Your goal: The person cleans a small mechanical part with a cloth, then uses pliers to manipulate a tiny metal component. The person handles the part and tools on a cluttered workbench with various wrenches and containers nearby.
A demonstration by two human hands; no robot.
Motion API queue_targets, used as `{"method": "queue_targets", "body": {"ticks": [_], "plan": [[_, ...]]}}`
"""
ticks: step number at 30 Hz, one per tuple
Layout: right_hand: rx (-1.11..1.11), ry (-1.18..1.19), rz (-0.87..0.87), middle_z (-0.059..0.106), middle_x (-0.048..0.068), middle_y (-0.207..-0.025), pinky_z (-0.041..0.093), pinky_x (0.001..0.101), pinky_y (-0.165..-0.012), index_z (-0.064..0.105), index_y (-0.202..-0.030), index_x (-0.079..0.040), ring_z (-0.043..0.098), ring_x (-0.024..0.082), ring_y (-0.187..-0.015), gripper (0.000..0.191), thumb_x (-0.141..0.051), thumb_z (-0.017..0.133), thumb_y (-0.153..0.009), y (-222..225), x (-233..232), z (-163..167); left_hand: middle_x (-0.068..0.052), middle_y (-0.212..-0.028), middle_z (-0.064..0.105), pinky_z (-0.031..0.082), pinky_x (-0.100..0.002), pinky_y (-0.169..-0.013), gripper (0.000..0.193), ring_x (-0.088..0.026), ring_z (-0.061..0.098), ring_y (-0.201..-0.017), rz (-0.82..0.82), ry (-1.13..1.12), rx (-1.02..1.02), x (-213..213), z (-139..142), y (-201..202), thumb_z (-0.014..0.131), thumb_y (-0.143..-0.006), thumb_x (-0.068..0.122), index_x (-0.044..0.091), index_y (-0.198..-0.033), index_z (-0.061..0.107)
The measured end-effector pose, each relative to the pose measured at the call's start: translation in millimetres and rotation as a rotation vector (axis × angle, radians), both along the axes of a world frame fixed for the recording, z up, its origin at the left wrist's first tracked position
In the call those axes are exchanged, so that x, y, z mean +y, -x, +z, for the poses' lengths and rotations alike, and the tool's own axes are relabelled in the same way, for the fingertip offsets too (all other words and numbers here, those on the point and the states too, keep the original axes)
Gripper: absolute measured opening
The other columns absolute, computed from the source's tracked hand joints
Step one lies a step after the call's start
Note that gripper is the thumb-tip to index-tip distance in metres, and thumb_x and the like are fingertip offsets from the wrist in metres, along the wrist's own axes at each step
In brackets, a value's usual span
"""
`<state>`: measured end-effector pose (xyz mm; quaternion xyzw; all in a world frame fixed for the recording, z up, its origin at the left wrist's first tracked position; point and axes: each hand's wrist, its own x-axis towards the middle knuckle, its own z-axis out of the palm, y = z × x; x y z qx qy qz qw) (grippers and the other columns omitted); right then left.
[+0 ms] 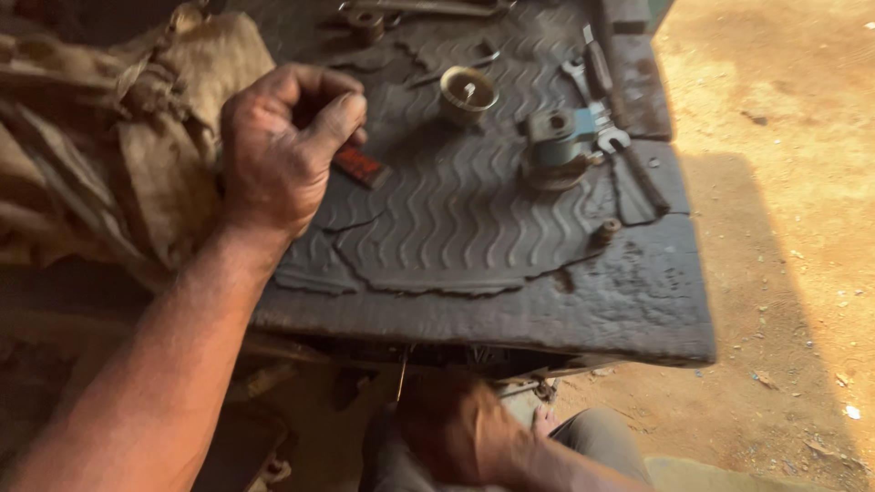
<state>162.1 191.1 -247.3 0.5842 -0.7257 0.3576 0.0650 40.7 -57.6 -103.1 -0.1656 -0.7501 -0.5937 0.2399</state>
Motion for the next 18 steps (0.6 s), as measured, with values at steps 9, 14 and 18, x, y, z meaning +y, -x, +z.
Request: {"method": "queue_targets", "body": {"ticks": [9,14,18], "plan": [[-0.225,-0.441,-0.438,0.064,0.009,-0.094,0.053,0.0419,-0.068,0.067,-0.099,-0.009,0.067,0.029,-0.08,0.016,-0.015,0.072,-0.085,99.0,-84.8,-100.8,-0.001,-0.091,0.071,0.064,-0.025,-0.068,0.016,-0.007,0.068,-0.081,-0.037,-0.018,-0.038,-20.9,-6.9,5.4,0.072,-0.105,0.021,0.005,-0.106,0.07],[-0.245,-0.548,-0.589,0.064,0.009,-0.094,0.053,0.0421,-0.068,0.066,-0.102,-0.008,0.067,0.028,-0.08,0.02,-0.015,0.072,-0.084,166.8,-123.3,-81.3,0.0,-0.085,0.072,0.063,-0.024,-0.061,0.014,-0.005,0.071,-0.075,0.01,-0.048,-0.135,-26.8,-4.3,8.5,0.07,-0.1,0.02,0.006,-0.101,0.072],[-0.261,-0.584,-0.66,0.064,0.01,-0.094,0.053,0.0422,-0.068,0.065,-0.105,-0.008,0.066,0.028,-0.081,0.023,-0.014,0.072,-0.084,205.4,-157.8,-81.9,0.001,-0.084,0.074,0.062,-0.022,-0.06,0.01,-0.005,0.069,-0.07,0.058,-0.034,-0.129,-31.4,-7.9,13.9,0.071,-0.099,0.017,0.006,-0.1,0.073]]}}
